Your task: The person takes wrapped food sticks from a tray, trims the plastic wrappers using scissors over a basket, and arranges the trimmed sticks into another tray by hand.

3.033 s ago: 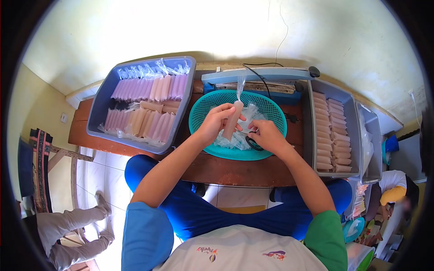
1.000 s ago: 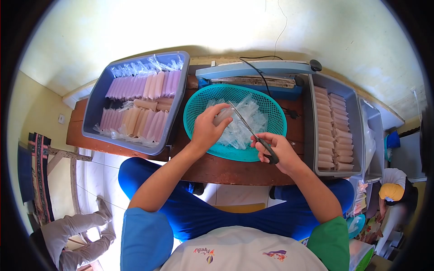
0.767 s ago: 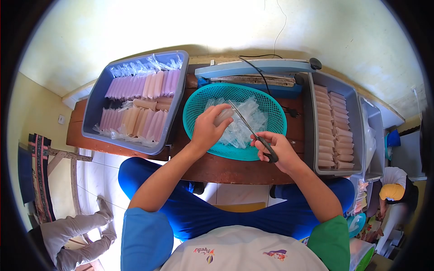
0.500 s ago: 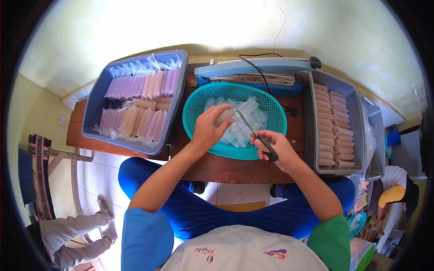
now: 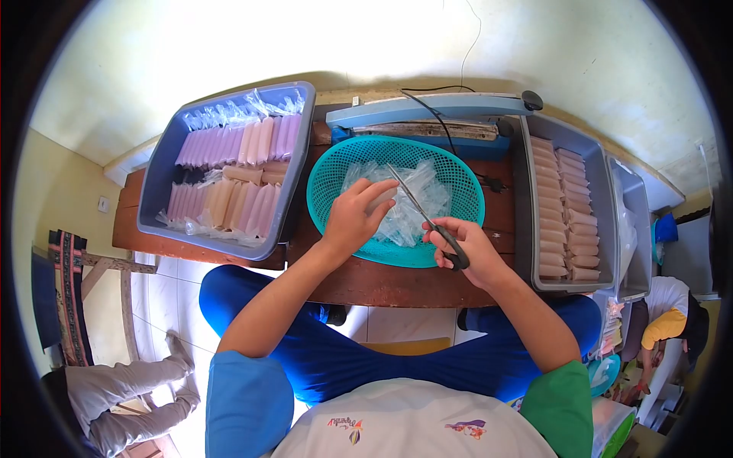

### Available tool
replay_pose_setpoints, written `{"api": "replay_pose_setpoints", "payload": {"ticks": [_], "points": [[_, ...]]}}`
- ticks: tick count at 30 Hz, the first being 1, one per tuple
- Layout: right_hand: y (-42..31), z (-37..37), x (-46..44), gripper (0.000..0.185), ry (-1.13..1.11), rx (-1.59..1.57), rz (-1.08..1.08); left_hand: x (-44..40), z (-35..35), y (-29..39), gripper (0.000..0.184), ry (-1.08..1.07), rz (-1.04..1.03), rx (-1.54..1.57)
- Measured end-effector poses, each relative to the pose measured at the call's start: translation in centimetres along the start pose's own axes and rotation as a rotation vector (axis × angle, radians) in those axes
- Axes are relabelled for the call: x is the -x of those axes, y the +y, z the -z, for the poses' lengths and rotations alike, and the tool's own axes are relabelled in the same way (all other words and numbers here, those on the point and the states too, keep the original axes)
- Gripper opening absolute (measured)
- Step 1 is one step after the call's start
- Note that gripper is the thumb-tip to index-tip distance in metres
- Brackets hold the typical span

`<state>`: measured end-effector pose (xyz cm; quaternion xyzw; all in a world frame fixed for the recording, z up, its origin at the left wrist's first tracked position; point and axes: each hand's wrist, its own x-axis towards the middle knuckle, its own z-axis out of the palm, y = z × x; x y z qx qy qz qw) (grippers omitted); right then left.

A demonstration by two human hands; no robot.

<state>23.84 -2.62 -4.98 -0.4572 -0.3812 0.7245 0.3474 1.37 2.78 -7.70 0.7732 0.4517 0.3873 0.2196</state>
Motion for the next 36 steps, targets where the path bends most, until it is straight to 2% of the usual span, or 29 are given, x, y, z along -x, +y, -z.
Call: {"api": "replay_pose_setpoints", "payload": {"ticks": [36], "points": [[-0.47,0.25,0.24,0.044,0.04,0.029,-0.022,-0.03,0.12,0.29,0.03,-0.016,0.029,-0.052]]}}
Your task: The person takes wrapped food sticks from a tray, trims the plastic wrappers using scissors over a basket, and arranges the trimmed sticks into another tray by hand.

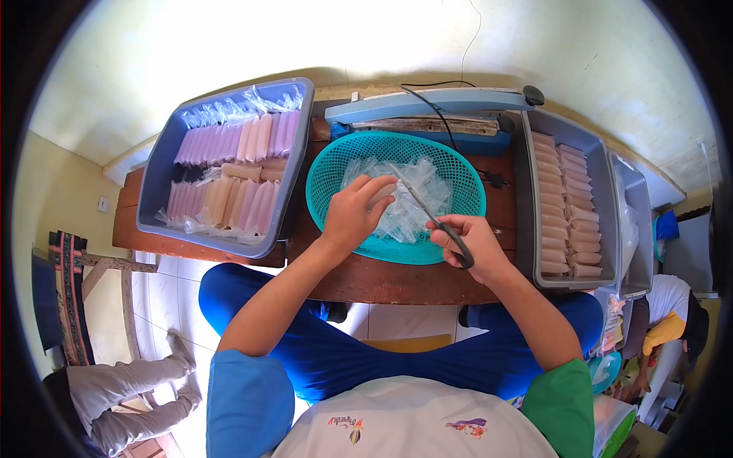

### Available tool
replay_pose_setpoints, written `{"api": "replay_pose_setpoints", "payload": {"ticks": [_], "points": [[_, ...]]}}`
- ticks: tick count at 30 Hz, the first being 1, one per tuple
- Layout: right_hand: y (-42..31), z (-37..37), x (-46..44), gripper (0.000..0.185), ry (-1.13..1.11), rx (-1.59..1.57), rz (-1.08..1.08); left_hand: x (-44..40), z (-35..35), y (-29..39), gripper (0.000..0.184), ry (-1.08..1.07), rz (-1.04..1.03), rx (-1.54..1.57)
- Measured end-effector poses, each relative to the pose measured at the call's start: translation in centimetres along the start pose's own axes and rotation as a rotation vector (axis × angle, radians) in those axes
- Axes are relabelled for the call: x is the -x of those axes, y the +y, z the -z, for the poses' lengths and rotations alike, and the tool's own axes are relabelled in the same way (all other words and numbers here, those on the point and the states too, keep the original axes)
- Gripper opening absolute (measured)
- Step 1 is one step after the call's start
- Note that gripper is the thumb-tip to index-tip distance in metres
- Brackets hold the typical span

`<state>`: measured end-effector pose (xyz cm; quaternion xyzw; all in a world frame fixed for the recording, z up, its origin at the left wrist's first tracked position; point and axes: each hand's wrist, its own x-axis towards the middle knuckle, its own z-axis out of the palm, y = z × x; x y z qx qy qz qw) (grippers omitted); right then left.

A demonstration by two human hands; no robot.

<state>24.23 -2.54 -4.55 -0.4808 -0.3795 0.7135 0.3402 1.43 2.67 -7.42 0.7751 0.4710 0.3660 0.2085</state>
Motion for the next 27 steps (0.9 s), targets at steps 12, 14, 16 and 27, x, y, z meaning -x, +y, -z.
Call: {"api": "replay_pose_setpoints", "payload": {"ticks": [12,14,16,27], "points": [[1.0,0.6,-2.2,0.044,0.109,0.576,0.239,-0.4,-0.3,-0.9,0.038,0.018,0.218,0.266],[1.8,0.5,-3.2,0.044,0.124,1.038,0.575,-0.5,-0.4,-1.2,0.038,-0.002,0.274,0.364],[1.8,-0.5,-3.2,0.037,0.135,1.08,0.605,-0.6,-0.5,-1.4,0.033,0.015,0.307,0.571],[2.6,-1.8,-4.8,0.028,0.048,1.322,0.625,-0.6,-0.3,-1.7,0.026,-0.033,0.346,0.796]]}}
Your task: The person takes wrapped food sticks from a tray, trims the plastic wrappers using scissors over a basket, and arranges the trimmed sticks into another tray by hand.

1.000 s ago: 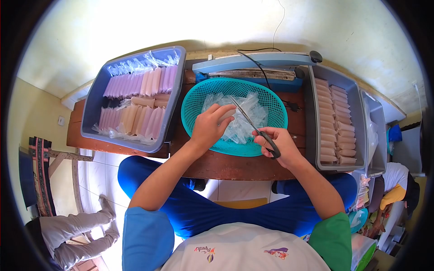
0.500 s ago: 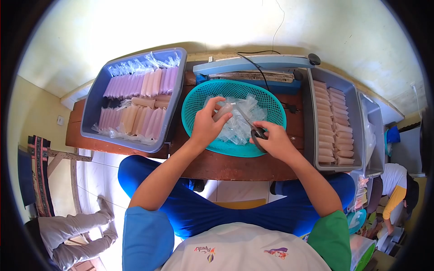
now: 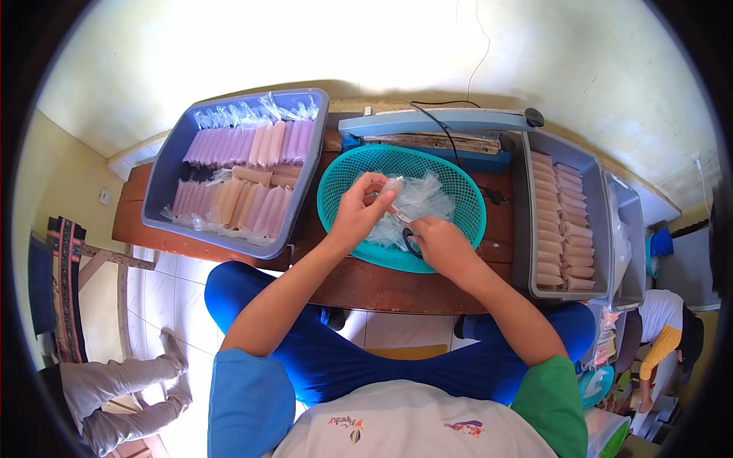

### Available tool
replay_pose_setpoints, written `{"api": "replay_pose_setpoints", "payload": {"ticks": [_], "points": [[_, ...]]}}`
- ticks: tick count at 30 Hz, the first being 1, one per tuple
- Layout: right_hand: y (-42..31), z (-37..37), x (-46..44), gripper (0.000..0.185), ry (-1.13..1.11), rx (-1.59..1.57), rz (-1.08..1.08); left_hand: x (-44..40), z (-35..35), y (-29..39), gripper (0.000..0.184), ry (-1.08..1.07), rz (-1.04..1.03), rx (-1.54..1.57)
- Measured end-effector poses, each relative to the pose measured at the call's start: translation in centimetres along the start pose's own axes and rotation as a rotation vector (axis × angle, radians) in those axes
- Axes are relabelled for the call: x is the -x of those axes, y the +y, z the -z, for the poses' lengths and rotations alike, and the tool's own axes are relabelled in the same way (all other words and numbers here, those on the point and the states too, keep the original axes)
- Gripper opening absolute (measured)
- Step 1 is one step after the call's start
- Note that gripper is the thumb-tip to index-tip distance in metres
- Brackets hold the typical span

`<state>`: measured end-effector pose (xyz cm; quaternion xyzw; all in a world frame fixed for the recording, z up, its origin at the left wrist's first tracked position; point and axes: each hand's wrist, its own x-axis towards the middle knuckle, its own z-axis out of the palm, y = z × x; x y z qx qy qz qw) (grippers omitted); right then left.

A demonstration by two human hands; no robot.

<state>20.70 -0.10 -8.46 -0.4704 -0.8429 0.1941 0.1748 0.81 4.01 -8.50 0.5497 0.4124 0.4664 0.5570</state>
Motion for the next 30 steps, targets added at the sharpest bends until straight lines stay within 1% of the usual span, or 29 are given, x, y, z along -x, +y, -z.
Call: {"api": "replay_pose_setpoints", "payload": {"ticks": [1,3,4,5,6,7,8,9,10,11,12,13,14,16,19,22,23,25,29,30], "points": [[-0.4,0.9,-0.2,0.028,0.002,0.002,0.001,0.1,-0.1,0.1,0.027,-0.005,0.024,0.035],[-1.2,3.3,-0.8,0.035,0.083,-0.357,-0.093,0.2,-0.4,0.5,0.027,-0.039,0.028,0.058],[-1.5,4.3,-0.8,0.035,0.087,-0.355,-0.094,0.3,-0.6,0.7,0.027,-0.073,0.037,0.081],[-1.7,5.2,-0.9,0.035,0.124,-0.507,-0.17,0.4,-0.9,0.8,0.027,-0.077,0.034,0.082],[-1.8,6.0,-0.9,0.034,0.163,-0.66,-0.244,0.5,-1.2,1.1,0.027,-0.134,0.06,0.11],[-1.7,6.5,-0.8,0.034,0.168,-0.658,-0.245,0.6,-1.6,1.4,0.027,-0.191,0.086,0.138],[-1.6,7.0,-0.6,0.031,0.159,-0.77,-0.257,0.7,-1.9,1.7,0.027,-0.196,0.084,0.137],[-1.4,7.4,-0.4,0.027,0.151,-0.883,-0.269,0.8,-2.3,2.3,0.028,-0.268,0.145,0.136],[-1.1,7.7,-0.2,0.027,0.16,-0.881,-0.269,0.9,-2.7,2.7,0.03,-0.341,0.206,0.133],[-0.7,8.0,0.0,0.025,0.102,-0.878,-0.268,0.9,-3.2,2.9,0.03,-0.349,0.202,0.13],[-0.2,8.3,0.3,0.024,0.045,-0.874,-0.269,0.9,-3.7,3.0,0.034,-0.364,0.21,0.147],[0.4,8.4,0.5,0.024,0.055,-0.873,-0.272,0.8,-4.2,3.1,0.038,-0.379,0.218,0.164],[1.1,8.5,0.7,0.023,0.069,-0.883,-0.266,0.8,-4.6,3.4,0.038,-0.39,0.217,0.161],[2.4,9.1,1.3,0.023,0.097,-0.893,-0.265,0.7,-5.2,4.0,0.04,-0.375,0.302,0.268],[4.1,10.8,2.6,0.021,0.16,-0.912,-0.287,-0.1,-5.8,3.5,0.042,-0.398,0.293,0.23],[5.7,12.7,4.1,0.021,0.159,-0.942,-0.378,-1.0,-7.6,3.0,0.044,-0.425,0.276,0.221],[6.4,13.3,4.7,0.021,0.172,-0.94,-0.384,-1.3,-8.5,2.9,0.044,-0.439,0.277,0.22],[7.5,14.7,5.8,0.021,0.2,-0.912,-0.434,-1.9,-10.9,2.8,0.042,-0.408,0.17,0.228],[10.1,17.3,8.3,0.02,0.216,-0.825,-0.477,-3.1,-15.2,2.2,0.039,-0.447,0.164,0.277],[10.9,17.7,9.1,0.021,0.168,-0.795,-0.511,-3.3,-16.2,1.9,0.037,-0.453,0.176,0.285]]}}
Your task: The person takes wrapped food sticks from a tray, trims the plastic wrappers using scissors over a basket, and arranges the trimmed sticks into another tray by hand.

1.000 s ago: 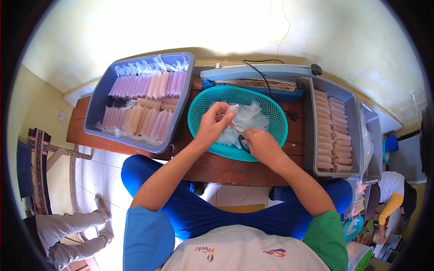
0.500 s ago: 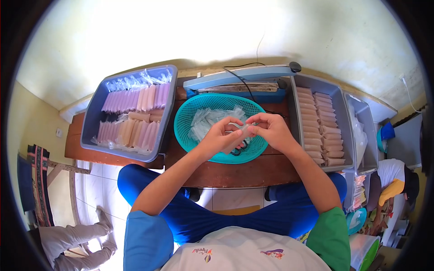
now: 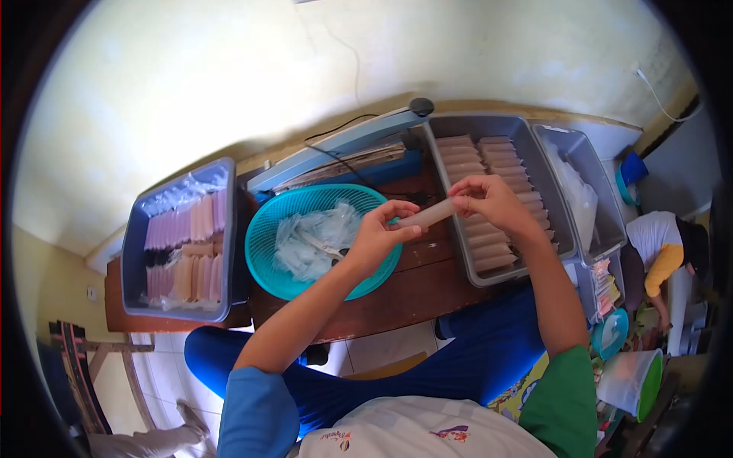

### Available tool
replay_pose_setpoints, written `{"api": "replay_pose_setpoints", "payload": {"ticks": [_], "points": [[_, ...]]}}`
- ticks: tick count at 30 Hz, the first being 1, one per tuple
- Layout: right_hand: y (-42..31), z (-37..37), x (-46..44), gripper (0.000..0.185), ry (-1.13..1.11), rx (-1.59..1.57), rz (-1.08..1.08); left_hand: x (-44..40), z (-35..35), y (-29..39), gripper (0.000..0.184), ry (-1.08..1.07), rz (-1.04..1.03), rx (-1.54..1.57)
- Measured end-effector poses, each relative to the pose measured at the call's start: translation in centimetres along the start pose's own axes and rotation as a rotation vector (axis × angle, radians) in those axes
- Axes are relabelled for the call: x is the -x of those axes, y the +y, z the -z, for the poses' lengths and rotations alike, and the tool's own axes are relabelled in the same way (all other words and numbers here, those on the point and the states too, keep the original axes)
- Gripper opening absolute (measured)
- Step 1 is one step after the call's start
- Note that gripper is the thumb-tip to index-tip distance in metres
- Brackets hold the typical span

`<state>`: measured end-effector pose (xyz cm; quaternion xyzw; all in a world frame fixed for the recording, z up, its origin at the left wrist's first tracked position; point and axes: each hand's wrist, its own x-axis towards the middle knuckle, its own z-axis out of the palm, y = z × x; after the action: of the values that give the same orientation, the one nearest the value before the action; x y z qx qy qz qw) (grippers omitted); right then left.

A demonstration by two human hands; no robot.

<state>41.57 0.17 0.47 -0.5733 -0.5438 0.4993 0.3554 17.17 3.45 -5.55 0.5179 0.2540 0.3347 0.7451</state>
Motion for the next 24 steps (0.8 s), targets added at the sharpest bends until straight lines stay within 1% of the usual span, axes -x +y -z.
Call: {"api": "replay_pose_setpoints", "payload": {"ticks": [2,4,5,7,8,10,11,13,14,16,17,18,19,20,21,23,24], "points": [[0.7,1.9,0.5,0.022,-0.001,0.039,-0.044,-1.1,-1.1,-0.7,0.036,-0.026,0.014,0.008],[1.3,3.8,1.1,0.023,-0.099,0.146,-0.078,-2.1,-2.4,-0.6,0.033,-0.016,0.08,-0.05],[1.5,4.7,1.4,0.023,-0.077,0.141,-0.088,-2.8,-3.0,-0.8,0.033,-0.039,0.089,-0.049],[1.4,6.7,1.6,0.025,-0.129,0.378,0.015,-4.5,-4.0,-1.1,0.029,-0.011,0.097,-0.064],[1.8,7.6,1.7,0.025,-0.109,0.374,-0.003,-5.3,-4.6,-1.3,0.029,-0.035,0.107,-0.059],[2.5,9.5,1.8,0.026,-0.024,0.3,-0.007,-7.1,-5.9,-1.7,0.028,-0.052,0.051,-0.2],[2.7,10.2,1.8,0.026,-0.011,0.3,-0.025,-8.0,-6.7,-1.8,0.028,-0.068,0.06,-0.19],[3.1,11.7,1.7,0.026,0.094,0.382,-0.074,-9.6,-8.3,-1.8,0.028,-0.071,0.036,-0.259],[3.5,12.5,1.7,0.026,0.103,0.383,-0.084,-10.4,-9.1,-1.6,0.028,-0.061,0.045,-0.302],[4.6,13.8,1.7,0.025,0.214,0.37,-0.055,-12.8,-10.1,-3.0,0.027,-0.076,0.027,-0.238],[4.9,14.4,1.7,0.025,0.22,0.369,-0.062,-14.0,-10.4,-3.8,0.027,-0.081,0.005,-0.178],[5.1,14.9,1.7,0.025,0.261,0.243,-0.169,-15.4,-10.6,-4.7,0.027,-0.088,0.008,-0.176],[5.3,15.4,1.7,0.025,0.299,0.116,-0.275,-16.6,-10.7,-5.4,0.026,-0.106,-0.005,-0.239],[5.7,15.9,1.6,0.025,0.304,0.117,-0.28,-17.8,-10.9,-6.2,0.025,-0.123,-0.021,-0.302],[6.4,16.4,1.4,0.026,0.327,0.174,-0.266,-18.7,-11.3,-6.2,0.025,-0.127,-0.019,-0.297],[7.9,17.2,1.1,0.027,0.35,0.236,-0.255,-20.1,-12.1,-6.5,0.025,-0.114,-0.021,-0.458],[8.5,17.4,0.8,0.027,0.411,0.366,-0.199,-20.6,-12.5,-6.6,0.025,-0.113,-0.021,-0.454]]}}
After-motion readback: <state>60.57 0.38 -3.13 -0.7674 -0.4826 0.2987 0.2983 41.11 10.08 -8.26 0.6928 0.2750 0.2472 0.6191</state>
